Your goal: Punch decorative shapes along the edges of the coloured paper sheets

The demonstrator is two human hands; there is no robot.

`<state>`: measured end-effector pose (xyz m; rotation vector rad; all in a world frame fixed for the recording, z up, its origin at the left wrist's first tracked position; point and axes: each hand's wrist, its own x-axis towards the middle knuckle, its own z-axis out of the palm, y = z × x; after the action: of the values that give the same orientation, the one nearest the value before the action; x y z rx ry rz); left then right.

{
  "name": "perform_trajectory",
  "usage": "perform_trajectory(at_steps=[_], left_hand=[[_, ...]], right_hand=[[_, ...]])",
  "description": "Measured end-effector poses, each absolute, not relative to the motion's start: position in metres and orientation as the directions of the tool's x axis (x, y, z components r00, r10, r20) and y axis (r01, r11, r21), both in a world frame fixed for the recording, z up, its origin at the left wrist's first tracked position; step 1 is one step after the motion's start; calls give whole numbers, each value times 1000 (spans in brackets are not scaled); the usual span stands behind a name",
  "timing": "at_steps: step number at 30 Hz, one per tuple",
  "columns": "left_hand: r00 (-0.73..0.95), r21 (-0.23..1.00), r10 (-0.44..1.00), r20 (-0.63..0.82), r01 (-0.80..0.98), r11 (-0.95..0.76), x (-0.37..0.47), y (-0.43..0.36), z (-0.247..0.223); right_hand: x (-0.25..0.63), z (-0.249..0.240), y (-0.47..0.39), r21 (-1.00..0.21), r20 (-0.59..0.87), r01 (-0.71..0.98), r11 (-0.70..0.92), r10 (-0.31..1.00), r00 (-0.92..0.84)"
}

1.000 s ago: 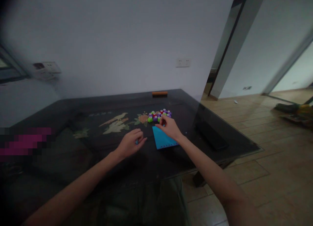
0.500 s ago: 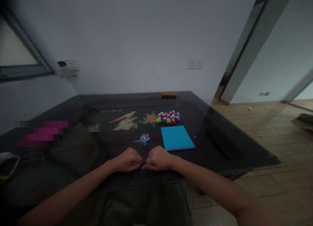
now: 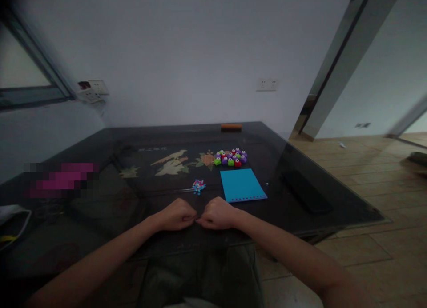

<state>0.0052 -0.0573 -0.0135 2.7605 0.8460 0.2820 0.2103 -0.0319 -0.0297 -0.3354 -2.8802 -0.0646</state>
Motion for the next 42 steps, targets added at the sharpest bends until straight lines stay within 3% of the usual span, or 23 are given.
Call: perform_trajectory(at_steps=[42], left_hand=[[828, 242, 539, 157, 497, -833, 3, -56, -20]], right_hand=[[214, -26, -35, -2, 208, 237, 972, 232, -950]])
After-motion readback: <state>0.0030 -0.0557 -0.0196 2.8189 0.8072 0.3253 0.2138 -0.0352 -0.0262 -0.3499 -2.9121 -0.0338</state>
